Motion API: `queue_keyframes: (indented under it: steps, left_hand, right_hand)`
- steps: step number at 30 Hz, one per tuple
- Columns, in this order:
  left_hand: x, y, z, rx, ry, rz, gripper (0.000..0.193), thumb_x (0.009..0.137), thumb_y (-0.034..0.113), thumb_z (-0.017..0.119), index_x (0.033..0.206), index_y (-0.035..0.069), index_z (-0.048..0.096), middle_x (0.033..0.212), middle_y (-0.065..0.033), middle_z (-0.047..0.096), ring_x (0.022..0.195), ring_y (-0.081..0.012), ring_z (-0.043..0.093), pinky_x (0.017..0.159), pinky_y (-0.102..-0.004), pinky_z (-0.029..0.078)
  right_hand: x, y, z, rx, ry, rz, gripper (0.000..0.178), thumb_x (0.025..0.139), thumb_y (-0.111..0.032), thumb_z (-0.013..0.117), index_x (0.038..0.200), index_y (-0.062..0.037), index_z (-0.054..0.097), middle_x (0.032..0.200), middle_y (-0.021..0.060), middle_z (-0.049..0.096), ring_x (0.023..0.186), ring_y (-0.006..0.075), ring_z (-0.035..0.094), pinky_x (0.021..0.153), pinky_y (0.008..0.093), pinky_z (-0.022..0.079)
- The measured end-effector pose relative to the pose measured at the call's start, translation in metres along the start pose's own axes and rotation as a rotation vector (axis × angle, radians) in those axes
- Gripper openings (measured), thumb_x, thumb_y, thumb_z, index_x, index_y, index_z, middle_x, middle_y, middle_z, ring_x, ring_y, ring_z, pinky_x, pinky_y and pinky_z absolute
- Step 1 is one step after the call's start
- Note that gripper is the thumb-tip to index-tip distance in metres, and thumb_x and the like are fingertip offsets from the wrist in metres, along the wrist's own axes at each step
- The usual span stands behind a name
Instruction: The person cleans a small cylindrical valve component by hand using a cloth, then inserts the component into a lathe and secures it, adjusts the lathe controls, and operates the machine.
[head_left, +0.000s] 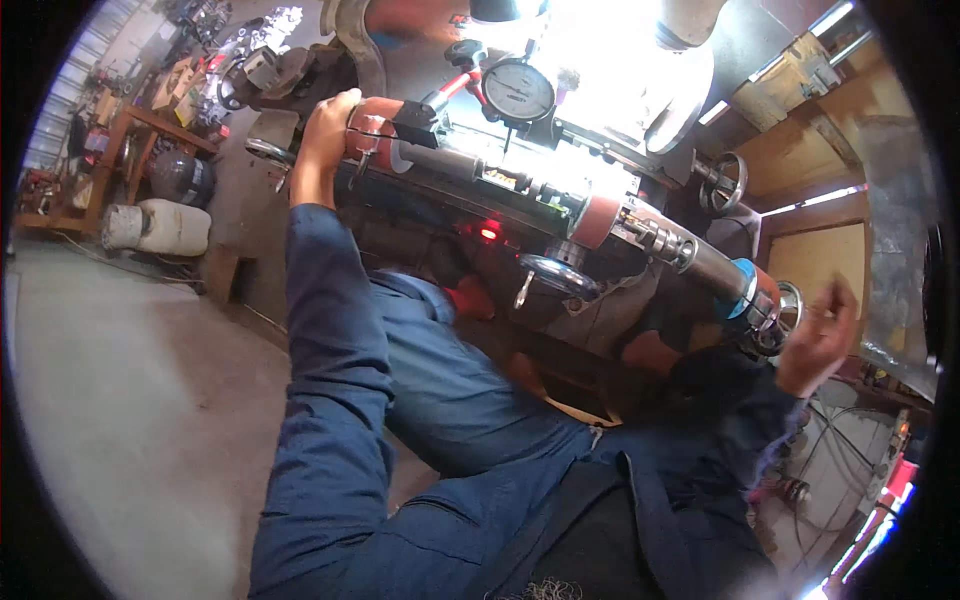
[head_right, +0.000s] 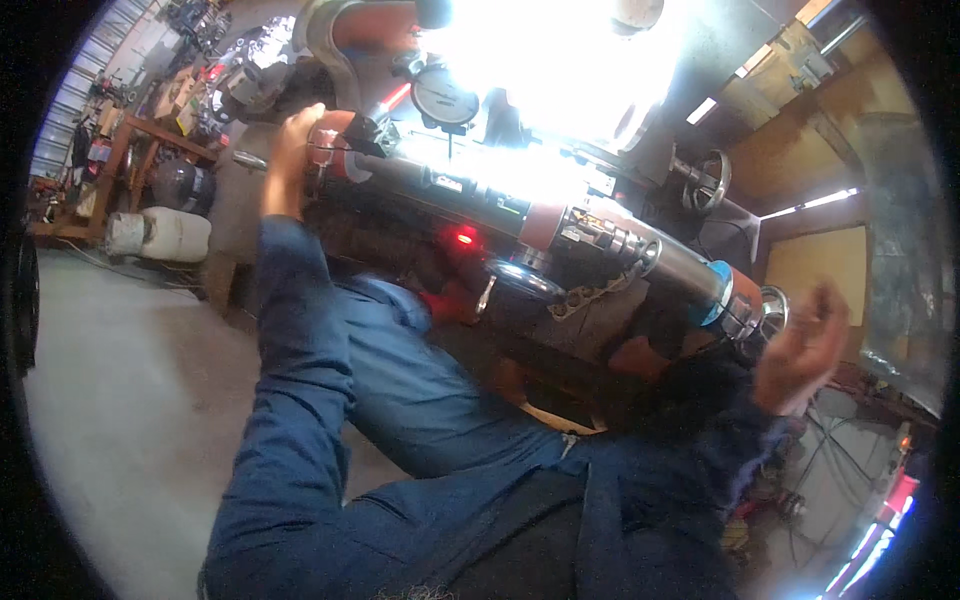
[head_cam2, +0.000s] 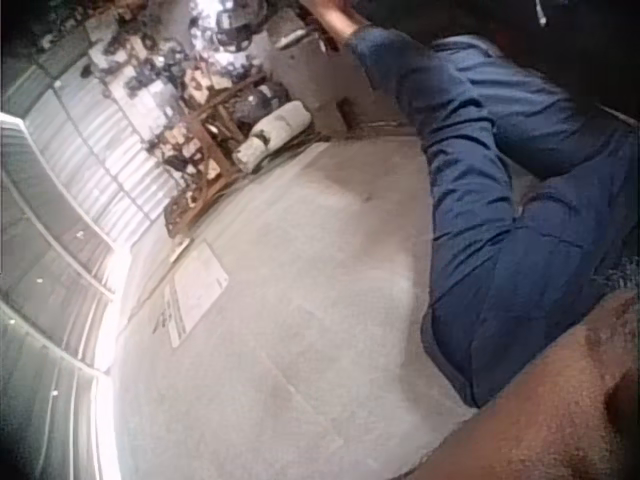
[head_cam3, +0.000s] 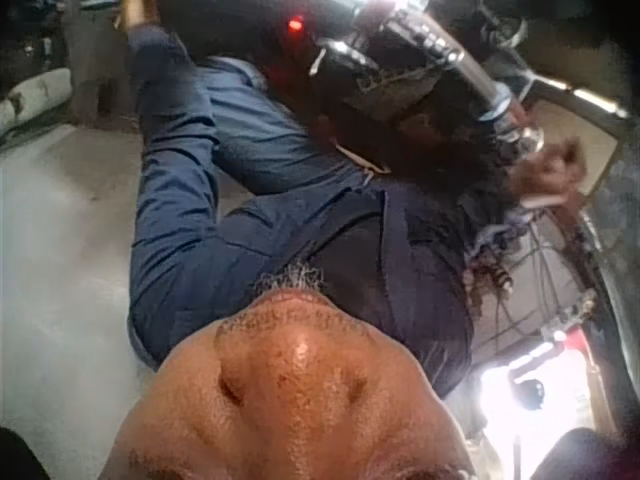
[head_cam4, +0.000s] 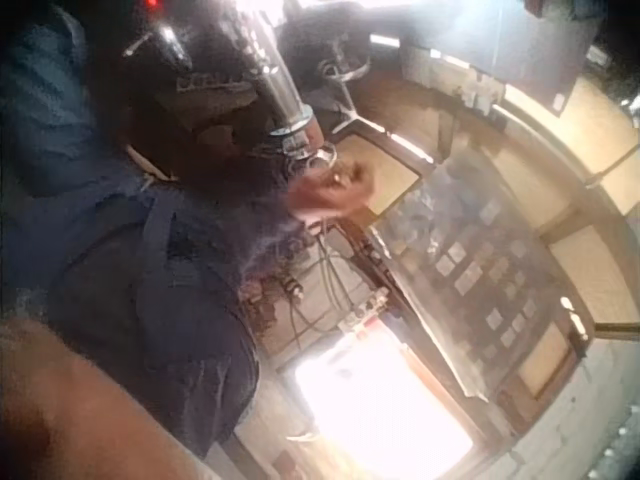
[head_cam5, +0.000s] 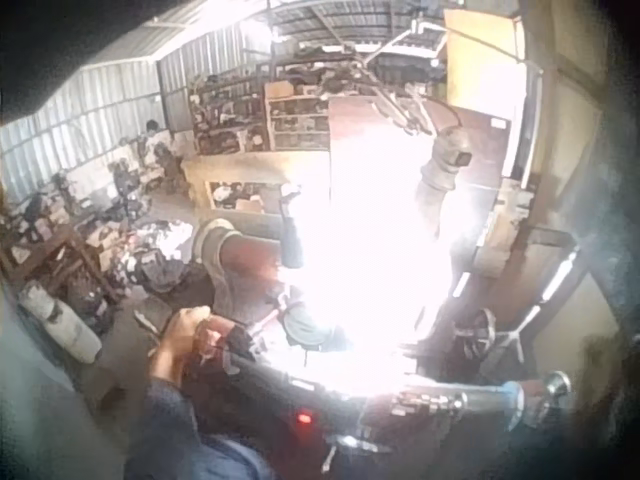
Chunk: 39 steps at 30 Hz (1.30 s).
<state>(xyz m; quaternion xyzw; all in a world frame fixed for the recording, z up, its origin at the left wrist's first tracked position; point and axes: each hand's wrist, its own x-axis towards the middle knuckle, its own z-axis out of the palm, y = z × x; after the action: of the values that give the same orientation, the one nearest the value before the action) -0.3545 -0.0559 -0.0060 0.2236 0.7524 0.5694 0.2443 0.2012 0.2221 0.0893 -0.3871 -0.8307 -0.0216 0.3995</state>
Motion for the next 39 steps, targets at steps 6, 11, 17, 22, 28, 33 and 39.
queue_keyframes:
  steps: [6,11,17,22,28,33,39]
  left_hand:
    - [-0.010,0.000,0.006,0.048,0.057,0.234,0.041,0.094,0.027,0.044,0.087,-0.003,0.071,0.082,-0.0095,0.071,0.067,-0.0140,0.063,0.061,-0.0290,0.049]
    - [0.001,-0.027,0.016,0.055,0.260,0.565,0.033,0.091,0.019,0.044,0.084,-0.004,0.067,0.089,-0.0088,0.070,0.076,-0.0137,0.063,0.070,-0.0274,0.050]
    - [-0.010,-0.026,0.026,-0.147,0.331,0.539,0.031,0.087,0.011,0.043,0.088,-0.005,0.069,0.091,-0.0093,0.070,0.084,-0.0157,0.065,0.078,-0.0298,0.051]
    - [-0.003,-0.024,0.019,-0.043,0.375,0.596,0.032,0.086,0.013,0.044,0.090,-0.005,0.069,0.091,-0.0087,0.071,0.083,-0.0157,0.064,0.078,-0.0300,0.050]
    - [-0.012,-0.015,-0.002,-0.214,-0.012,-0.064,0.060,0.101,0.057,0.050,0.102,0.002,0.074,0.091,-0.0022,0.069,0.081,-0.0114,0.063,0.072,-0.0280,0.048]
    - [-0.007,-0.020,-0.003,-0.252,-0.010,0.157,0.039,0.102,0.039,0.056,0.104,0.003,0.073,0.094,-0.0014,0.070,0.086,-0.0105,0.063,0.079,-0.0277,0.050]
    - [-0.007,-0.045,0.002,-0.549,-0.032,0.370,0.026,0.099,0.023,0.055,0.101,0.003,0.071,0.104,-0.0049,0.069,0.098,-0.0171,0.065,0.089,-0.0306,0.051]
  right_hand:
    - [0.002,-0.186,0.089,0.378,-0.350,-0.478,0.046,0.081,-0.030,0.079,0.116,-0.0036,0.066,0.111,0.0160,0.066,0.109,0.0343,0.060,0.097,0.0458,0.046]
    - [0.001,-0.221,0.139,0.210,-0.568,-0.419,0.052,0.074,-0.033,0.083,0.113,-0.0033,0.068,0.115,0.0152,0.067,0.113,0.0331,0.061,0.100,0.0427,0.046]
    - [-0.010,-0.221,0.150,0.074,-0.532,-0.459,0.047,0.075,-0.034,0.082,0.112,-0.0076,0.069,0.105,0.0117,0.071,0.102,0.0291,0.066,0.091,0.0405,0.050]
    - [-0.013,-0.219,0.152,0.083,-0.463,-0.480,0.044,0.074,-0.032,0.082,0.110,-0.0075,0.071,0.102,0.0115,0.072,0.098,0.0294,0.068,0.089,0.0403,0.051]
    - [-0.014,-0.220,0.155,0.089,-0.429,-0.485,0.044,0.073,-0.030,0.083,0.108,-0.0072,0.071,0.098,0.0115,0.073,0.096,0.0293,0.068,0.087,0.0407,0.051]
    - [-0.014,-0.217,0.154,0.083,-0.421,-0.480,0.043,0.073,-0.030,0.083,0.107,-0.0074,0.071,0.097,0.0110,0.072,0.094,0.0286,0.068,0.086,0.0407,0.051]
    - [-0.015,-0.220,0.153,0.119,-0.449,-0.450,0.043,0.073,-0.031,0.082,0.107,-0.0074,0.071,0.097,0.0109,0.072,0.095,0.0283,0.068,0.087,0.0408,0.051]
